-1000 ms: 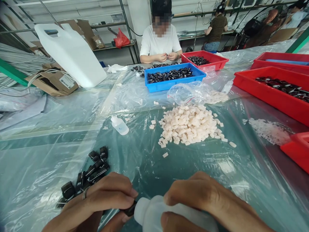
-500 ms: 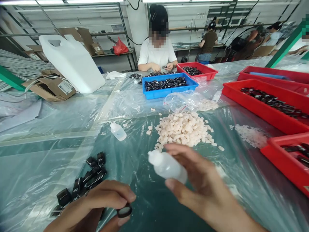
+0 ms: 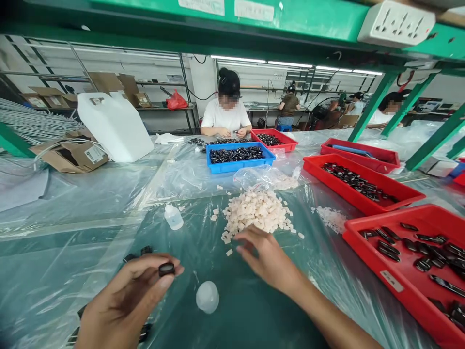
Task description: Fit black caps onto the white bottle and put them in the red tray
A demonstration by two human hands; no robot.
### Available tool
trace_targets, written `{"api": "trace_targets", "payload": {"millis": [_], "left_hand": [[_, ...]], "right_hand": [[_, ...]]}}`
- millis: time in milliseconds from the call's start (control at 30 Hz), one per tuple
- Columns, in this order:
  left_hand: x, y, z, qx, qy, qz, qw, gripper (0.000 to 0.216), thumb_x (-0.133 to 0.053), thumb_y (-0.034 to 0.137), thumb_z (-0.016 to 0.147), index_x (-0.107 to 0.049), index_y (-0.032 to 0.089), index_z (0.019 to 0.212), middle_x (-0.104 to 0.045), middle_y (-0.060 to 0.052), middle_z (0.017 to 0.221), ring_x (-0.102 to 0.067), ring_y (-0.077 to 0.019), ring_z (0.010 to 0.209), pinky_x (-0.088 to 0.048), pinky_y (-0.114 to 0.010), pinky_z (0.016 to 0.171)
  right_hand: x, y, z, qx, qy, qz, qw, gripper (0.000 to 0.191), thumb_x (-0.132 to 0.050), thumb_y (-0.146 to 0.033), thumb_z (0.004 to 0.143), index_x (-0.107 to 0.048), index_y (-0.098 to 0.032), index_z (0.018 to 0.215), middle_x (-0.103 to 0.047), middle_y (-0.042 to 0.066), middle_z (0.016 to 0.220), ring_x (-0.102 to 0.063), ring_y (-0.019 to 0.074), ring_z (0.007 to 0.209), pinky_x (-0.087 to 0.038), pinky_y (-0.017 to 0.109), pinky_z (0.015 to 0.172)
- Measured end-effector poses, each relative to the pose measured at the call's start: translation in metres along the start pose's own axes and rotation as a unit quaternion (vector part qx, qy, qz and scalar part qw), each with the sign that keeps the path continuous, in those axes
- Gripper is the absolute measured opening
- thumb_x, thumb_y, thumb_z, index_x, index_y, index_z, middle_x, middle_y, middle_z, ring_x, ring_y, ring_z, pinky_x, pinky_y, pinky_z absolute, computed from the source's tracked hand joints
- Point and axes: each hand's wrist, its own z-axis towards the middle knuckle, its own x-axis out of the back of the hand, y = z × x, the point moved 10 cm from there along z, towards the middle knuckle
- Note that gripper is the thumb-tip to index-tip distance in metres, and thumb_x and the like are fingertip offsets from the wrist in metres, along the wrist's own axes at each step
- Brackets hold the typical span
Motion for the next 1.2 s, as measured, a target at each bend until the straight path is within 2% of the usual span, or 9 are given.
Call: {"api": "trace_targets", "payload": {"millis": [67, 167, 367, 467, 567, 700, 800, 1033, 1200], "left_hand": [[-0.001, -0.001, 0.002, 0.005, -0.014, -0.004, 1.000, 0.005, -0.073, 0.036, 0.089, -0.075, 0.032, 0.091, -0.077, 0.002, 0.096, -0.076, -0.0214, 0.094, -0.062, -0.023, 0.082], [-0.003, -0.001, 0.004, 0.003, -0.042, -0.002, 0.999, 0.005, -0.071, 0.034, 0.090, -0.075, 0.031, 0.090, -0.077, 0.000, 0.095, -0.075, -0.0215, 0.093, -0.062, -0.022, 0.079], [-0.005, 0.006, 0.003, -0.040, -0.074, -0.034, 0.996, 0.003, -0.072, 0.029, 0.088, -0.075, 0.027, 0.088, -0.076, 0.000, 0.089, -0.074, -0.0203, 0.088, -0.059, -0.025, 0.080], [-0.006, 0.008, 0.001, -0.052, -0.089, -0.051, 0.993, 0.004, -0.073, 0.026, 0.089, -0.076, 0.028, 0.091, -0.074, 0.001, 0.089, -0.072, -0.0182, 0.088, -0.057, -0.023, 0.081], [-0.009, 0.008, -0.001, -0.059, -0.116, -0.066, 0.989, 0.008, -0.072, 0.026, 0.091, -0.078, 0.030, 0.094, -0.072, 0.001, 0.091, -0.071, -0.0182, 0.087, -0.056, -0.022, 0.077], [-0.010, 0.008, -0.004, -0.068, -0.141, -0.088, 0.984, 0.009, -0.072, 0.027, 0.093, -0.080, 0.031, 0.095, -0.068, 0.000, 0.088, -0.067, -0.0186, 0.084, -0.055, -0.024, 0.075], [-0.012, 0.008, -0.005, -0.070, -0.153, -0.100, 0.981, 0.009, -0.073, 0.028, 0.092, -0.081, 0.030, 0.096, -0.066, 0.000, 0.087, -0.066, -0.0185, 0.080, -0.054, -0.025, 0.071], [-0.011, 0.008, -0.005, -0.079, -0.138, -0.110, 0.981, 0.010, -0.071, 0.029, 0.093, -0.082, 0.030, 0.094, -0.065, -0.001, 0.082, -0.067, -0.0189, 0.071, -0.057, -0.027, 0.064], [-0.007, 0.008, -0.005, -0.099, -0.104, -0.104, 0.984, 0.012, -0.072, 0.021, 0.090, -0.081, 0.029, 0.090, -0.067, 0.002, 0.078, -0.068, -0.0158, 0.068, -0.057, -0.022, 0.063]], "right_hand": [[0.009, 0.019, 0.008, -0.022, 0.048, -0.080, 0.995, 0.018, -0.055, -0.031, 0.106, -0.065, -0.018, 0.115, -0.065, 0.007, 0.114, -0.065, 0.0184, 0.095, -0.057, 0.039, 0.087], [-0.001, 0.035, 0.016, -0.031, 0.066, -0.161, 0.984, 0.017, -0.062, -0.033, 0.104, -0.066, -0.017, 0.109, -0.066, 0.006, 0.114, -0.065, 0.0178, 0.093, -0.058, 0.037, 0.084], [-0.017, 0.026, 0.018, 0.008, 0.075, -0.213, 0.974, 0.017, -0.063, -0.032, 0.104, -0.067, -0.016, 0.104, -0.067, 0.005, 0.106, -0.066, 0.0163, 0.089, -0.059, 0.034, 0.080], [-0.012, 0.003, 0.014, 0.040, 0.087, -0.183, 0.978, 0.019, -0.062, -0.033, 0.104, -0.067, -0.016, 0.100, -0.068, 0.003, 0.098, -0.066, 0.0151, 0.083, -0.059, 0.033, 0.077], [-0.004, -0.040, 0.004, 0.076, 0.113, -0.111, 0.984, 0.018, -0.061, -0.033, 0.105, -0.068, -0.017, 0.103, -0.071, 0.002, 0.096, -0.067, 0.0134, 0.077, -0.059, 0.029, 0.072], [0.002, -0.105, -0.017, 0.129, 0.175, 0.000, 0.976, 0.005, -0.065, -0.030, 0.102, -0.069, -0.028, 0.104, -0.075, -0.004, 0.100, -0.073, 0.0122, 0.090, -0.059, 0.021, 0.080], [-0.001, -0.135, -0.025, 0.167, 0.195, 0.052, 0.965, 0.012, -0.068, -0.022, 0.099, -0.071, -0.033, 0.104, -0.076, -0.007, 0.102, -0.073, 0.0108, 0.093, -0.057, 0.017, 0.085], [-0.013, -0.135, -0.020, 0.172, 0.192, 0.126, 0.958, 0.022, -0.069, -0.013, 0.096, -0.075, -0.032, 0.106, -0.075, -0.002, 0.100, -0.074, 0.0131, 0.091, -0.058, 0.018, 0.078], [-0.024, -0.130, -0.016, 0.144, 0.179, 0.179, 0.957, 0.013, -0.069, -0.015, 0.097, -0.073, -0.028, 0.098, -0.072, -0.001, 0.096, -0.072, 0.0140, 0.089, -0.059, 0.024, 0.078]]}}
